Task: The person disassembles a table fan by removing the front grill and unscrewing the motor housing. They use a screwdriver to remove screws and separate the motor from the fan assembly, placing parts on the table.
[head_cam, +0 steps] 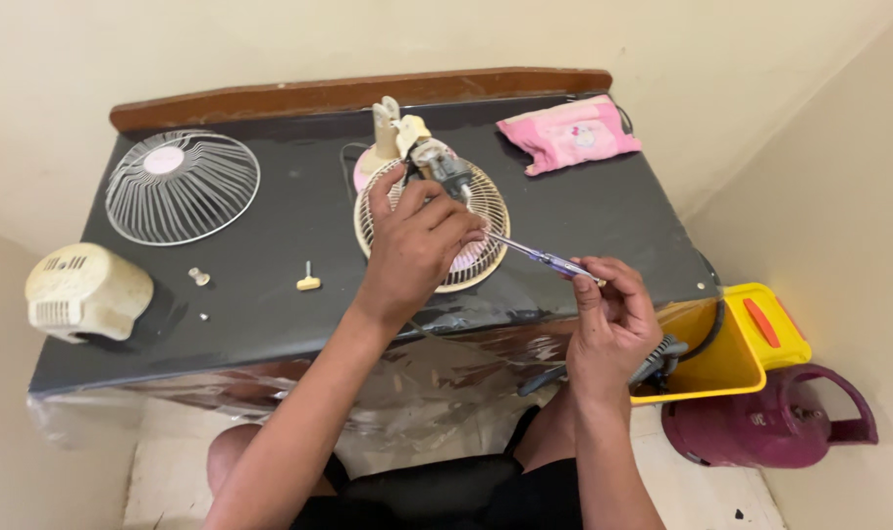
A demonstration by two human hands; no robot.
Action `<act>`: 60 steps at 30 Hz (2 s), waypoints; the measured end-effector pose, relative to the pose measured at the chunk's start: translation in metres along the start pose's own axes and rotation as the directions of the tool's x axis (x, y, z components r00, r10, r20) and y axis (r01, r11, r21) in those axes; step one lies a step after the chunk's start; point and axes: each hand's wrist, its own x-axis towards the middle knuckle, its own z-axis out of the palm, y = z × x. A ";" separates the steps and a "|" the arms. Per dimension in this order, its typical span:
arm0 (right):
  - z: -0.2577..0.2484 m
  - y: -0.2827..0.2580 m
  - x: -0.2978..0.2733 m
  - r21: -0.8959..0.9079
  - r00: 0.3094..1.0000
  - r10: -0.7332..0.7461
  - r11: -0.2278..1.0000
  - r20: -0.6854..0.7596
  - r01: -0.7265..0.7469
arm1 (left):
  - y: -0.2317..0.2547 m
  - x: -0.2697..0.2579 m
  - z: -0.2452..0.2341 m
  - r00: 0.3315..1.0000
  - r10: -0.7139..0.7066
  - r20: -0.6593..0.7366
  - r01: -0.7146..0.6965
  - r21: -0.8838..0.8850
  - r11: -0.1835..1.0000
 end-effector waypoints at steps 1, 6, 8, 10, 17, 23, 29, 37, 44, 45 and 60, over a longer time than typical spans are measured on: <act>0.002 -0.001 0.000 -0.007 1.000 -0.003 1.000 0.015 0.003 | 0.000 -0.003 -0.005 1.000 -0.015 -0.004 0.015 0.007 1.000; 0.017 -0.002 -0.005 -0.024 0.993 0.024 0.999 0.117 -0.022 | -0.003 -0.025 -0.032 0.996 -0.088 -0.022 0.089 0.075 0.993; 0.025 -0.002 -0.008 -0.103 0.988 0.060 0.994 0.140 -0.046 | -0.005 -0.035 -0.043 0.993 -0.117 -0.022 0.119 0.097 0.988; 0.032 -0.001 -0.012 -0.168 0.980 0.098 0.983 0.173 -0.069 | -0.008 -0.047 -0.053 0.989 -0.148 -0.024 0.150 0.127 0.980; 0.067 -0.003 -0.024 -0.316 0.919 0.123 0.949 0.374 0.002 | -0.022 -0.083 -0.081 0.963 -0.261 -0.063 0.268 0.167 0.949; 0.095 -0.002 -0.037 -0.367 0.856 0.055 0.916 0.513 0.161 | -0.036 -0.114 -0.101 0.930 -0.366 -0.005 0.363 0.158 0.918; 0.111 0.004 -0.048 -0.363 0.855 0.083 0.923 0.511 0.127 | -0.045 -0.136 -0.112 0.928 -0.371 -0.027 0.368 0.207 0.906; 0.129 0.012 -0.061 -0.372 0.858 0.069 0.917 0.508 0.147 | -0.057 -0.158 -0.127 0.869 -0.468 -0.162 0.495 0.254 0.831; 0.139 0.015 -0.067 -0.365 0.861 0.094 0.925 0.499 0.111 | -0.065 -0.171 -0.141 0.835 -0.523 -0.170 0.548 0.324 0.771; 0.140 0.015 -0.067 -0.368 0.862 0.100 0.924 0.497 0.105 | -0.065 -0.173 -0.140 0.830 -0.530 -0.172 0.556 0.325 0.765; 0.149 0.013 -0.069 -0.366 0.839 0.033 0.909 0.543 0.201 | -0.065 -0.176 -0.132 0.821 -0.538 -0.192 0.568 0.367 0.736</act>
